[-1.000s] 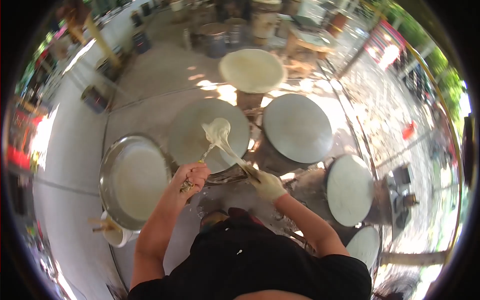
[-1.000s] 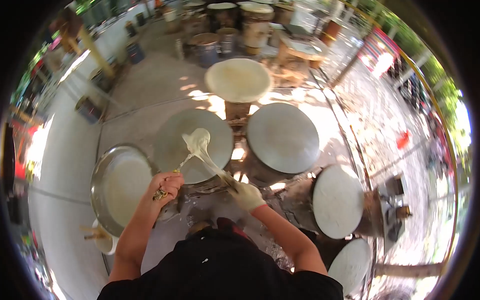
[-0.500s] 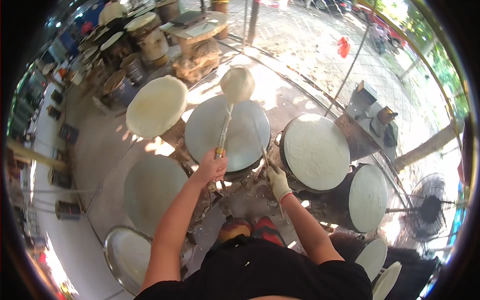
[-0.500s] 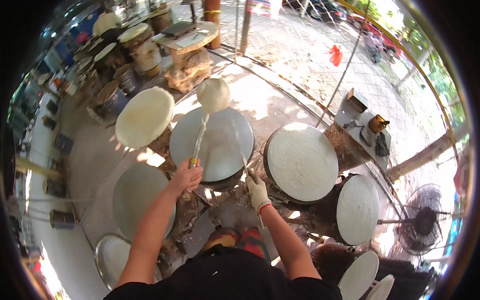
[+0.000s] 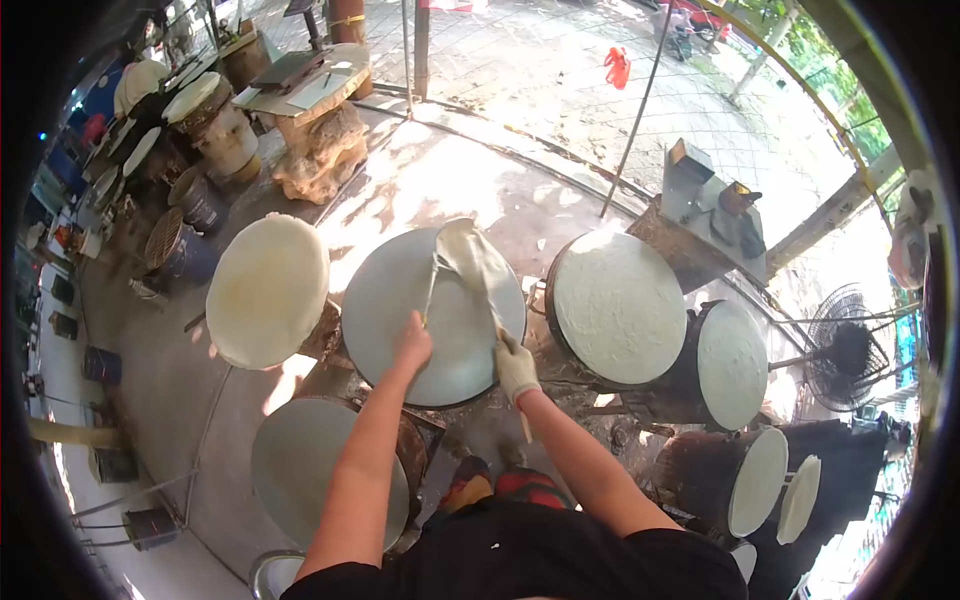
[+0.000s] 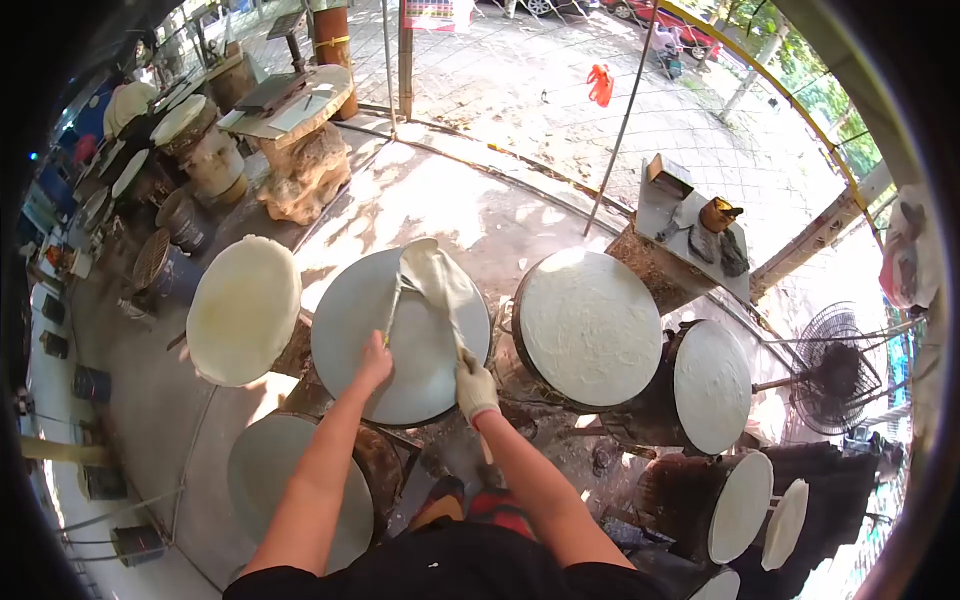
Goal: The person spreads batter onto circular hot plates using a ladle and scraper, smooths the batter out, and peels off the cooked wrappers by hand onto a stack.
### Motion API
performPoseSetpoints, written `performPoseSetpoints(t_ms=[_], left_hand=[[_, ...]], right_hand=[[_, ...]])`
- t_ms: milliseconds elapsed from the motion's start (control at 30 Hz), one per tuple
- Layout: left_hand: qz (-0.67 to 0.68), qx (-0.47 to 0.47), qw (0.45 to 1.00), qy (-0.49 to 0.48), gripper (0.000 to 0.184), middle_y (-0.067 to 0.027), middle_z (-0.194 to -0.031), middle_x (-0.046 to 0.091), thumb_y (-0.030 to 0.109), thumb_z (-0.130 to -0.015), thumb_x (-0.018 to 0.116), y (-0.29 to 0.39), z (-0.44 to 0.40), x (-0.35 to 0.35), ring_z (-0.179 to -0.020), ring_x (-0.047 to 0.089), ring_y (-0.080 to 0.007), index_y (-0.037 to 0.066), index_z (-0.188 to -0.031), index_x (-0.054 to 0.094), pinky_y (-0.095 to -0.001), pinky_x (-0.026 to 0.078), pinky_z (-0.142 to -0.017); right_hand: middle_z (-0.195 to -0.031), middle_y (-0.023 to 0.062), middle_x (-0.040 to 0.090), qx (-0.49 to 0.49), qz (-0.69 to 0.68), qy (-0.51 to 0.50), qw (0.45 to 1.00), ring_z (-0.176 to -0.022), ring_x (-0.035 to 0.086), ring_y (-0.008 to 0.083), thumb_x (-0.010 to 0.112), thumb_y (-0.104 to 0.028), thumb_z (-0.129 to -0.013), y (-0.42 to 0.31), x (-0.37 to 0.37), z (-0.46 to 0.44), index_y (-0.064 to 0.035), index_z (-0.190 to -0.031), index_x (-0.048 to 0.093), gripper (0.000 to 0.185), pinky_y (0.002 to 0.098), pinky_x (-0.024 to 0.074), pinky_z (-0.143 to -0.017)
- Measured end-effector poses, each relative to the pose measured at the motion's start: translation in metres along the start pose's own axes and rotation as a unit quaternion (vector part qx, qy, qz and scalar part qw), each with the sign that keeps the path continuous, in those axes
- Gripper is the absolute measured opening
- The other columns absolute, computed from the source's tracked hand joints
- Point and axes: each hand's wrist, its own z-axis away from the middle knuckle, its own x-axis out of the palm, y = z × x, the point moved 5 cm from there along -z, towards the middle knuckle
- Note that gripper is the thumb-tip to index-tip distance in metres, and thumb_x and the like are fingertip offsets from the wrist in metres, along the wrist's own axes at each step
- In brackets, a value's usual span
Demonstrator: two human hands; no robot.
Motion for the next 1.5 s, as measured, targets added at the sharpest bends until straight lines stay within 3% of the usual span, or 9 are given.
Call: performPoseSetpoints(t_ms=[33, 267, 367, 767, 867, 1000, 1133, 1300, 1500], left_hand=[[-0.020, 0.006, 1.000, 0.017, 0.030, -0.0268, -0.092, 0.062, 0.011, -0.084, 0.051, -0.003, -0.006, -0.010, -0.089, 0.060, -0.0445, 0.002, -0.111, 0.042, -0.0503, 0.047, -0.078], [-0.130, -0.022, 0.990, -0.054, 0.025, -0.0260, -0.095, 0.063, 0.011, -0.087, 0.050, 0.009, 0.006, -0.108, -0.090, 0.062, -0.0414, 0.001, -0.110, 0.044, -0.0495, 0.048, -0.080], [-0.141, -0.051, 0.987, -0.048, 0.025, -0.0256, -0.094, 0.063, 0.013, -0.088, 0.050, -0.007, 0.009, -0.116, -0.090, 0.062, -0.0401, 0.003, -0.110, 0.046, -0.0496, 0.048, -0.079], [-0.203, -0.076, 0.976, 0.014, 0.054, -0.0209, -0.104, 0.051, 0.007, -0.081, 0.059, -0.036, 0.045, -0.186, -0.093, 0.058, -0.0395, 0.016, -0.133, 0.044, -0.0456, 0.047, -0.080], [-0.222, -0.015, 0.972, 0.077, 0.055, -0.0176, -0.094, 0.050, 0.006, -0.080, 0.060, -0.050, 0.060, -0.192, -0.087, 0.058, -0.0370, 0.021, -0.131, 0.049, -0.0441, 0.048, -0.075], [-0.221, -0.038, 0.971, 0.082, 0.054, -0.0164, -0.092, 0.049, 0.003, -0.081, 0.058, -0.068, 0.085, -0.195, -0.084, 0.058, -0.0362, 0.025, -0.131, 0.051, -0.0443, 0.048, -0.072], [-0.218, -0.047, 0.971, 0.080, 0.055, -0.0156, -0.091, 0.049, 0.000, -0.082, 0.055, -0.069, 0.115, -0.208, -0.083, 0.058, -0.0357, 0.026, -0.130, 0.052, -0.0439, 0.048, -0.070], [-0.195, -0.076, 0.976, 0.063, 0.060, -0.0144, -0.090, 0.048, -0.004, -0.077, 0.054, -0.056, 0.145, -0.205, -0.083, 0.057, -0.0349, 0.026, -0.130, 0.053, -0.0425, 0.048, -0.071], [-0.094, -0.093, 0.984, 0.119, 0.050, -0.0155, -0.093, 0.052, -0.003, -0.074, 0.057, -0.072, 0.202, -0.196, -0.086, 0.056, -0.0332, 0.010, -0.123, 0.058, -0.0400, 0.048, -0.072]], right_hand=[[-0.091, 0.0105, 0.068, 0.163, -0.196, -0.097, 0.962, -0.075, 0.062, 0.0123, 0.057, -0.023, -0.091, -0.022, 0.009, 0.003, -0.0068, -0.122, 0.061, 0.035, 0.0271, 0.0491, -0.067], [-0.080, 0.0011, 0.062, -0.037, -0.034, -0.003, 0.999, -0.062, 0.053, 0.0072, 0.054, -0.018, -0.093, -0.005, 0.048, -0.006, -0.0037, -0.122, 0.060, 0.033, 0.0232, 0.0447, -0.054], [-0.076, 0.0001, 0.060, 0.208, -0.198, -0.128, 0.949, -0.060, 0.051, 0.0062, 0.056, -0.018, -0.091, -0.069, 0.031, 0.006, -0.0030, -0.120, 0.061, 0.033, 0.0224, 0.0414, -0.052], [-0.056, -0.0016, 0.048, 0.155, -0.176, -0.051, 0.971, -0.044, 0.042, 0.0079, 0.056, -0.025, -0.088, -0.048, 0.024, -0.010, -0.0129, -0.118, 0.065, 0.033, 0.0249, 0.0328, -0.040], [-0.056, -0.0017, 0.048, -0.086, -0.010, 0.000, 0.996, -0.042, 0.041, 0.0082, 0.057, -0.027, -0.090, 0.009, 0.082, -0.050, -0.0150, -0.117, 0.066, 0.031, 0.0250, 0.0311, -0.039], [-0.065, 0.0032, 0.060, 0.173, -0.037, -0.255, 0.951, -0.056, 0.054, 0.0094, 0.055, -0.027, -0.093, -0.086, 0.046, -0.022, -0.0151, -0.120, 0.063, 0.031, 0.0245, 0.0428, -0.050], [-0.062, -0.0026, 0.053, 0.127, -0.209, -0.089, 0.966, -0.047, 0.044, 0.0073, 0.059, -0.026, -0.091, -0.058, 0.032, -0.031, -0.0089, -0.121, 0.061, 0.034, 0.0253, 0.0353, -0.042], [-0.067, -0.0020, 0.055, 0.088, -0.004, -0.327, 0.941, -0.051, 0.046, 0.0074, 0.059, -0.024, -0.090, -0.109, 0.062, -0.026, -0.0059, -0.116, 0.064, 0.032, 0.0255, 0.0363, -0.045], [-0.066, -0.0008, 0.056, 0.069, -0.006, -0.245, 0.967, -0.050, 0.046, 0.0080, 0.058, -0.025, -0.088, -0.080, 0.029, -0.063, -0.0043, -0.120, 0.062, 0.038, 0.0264, 0.0381, -0.047]])
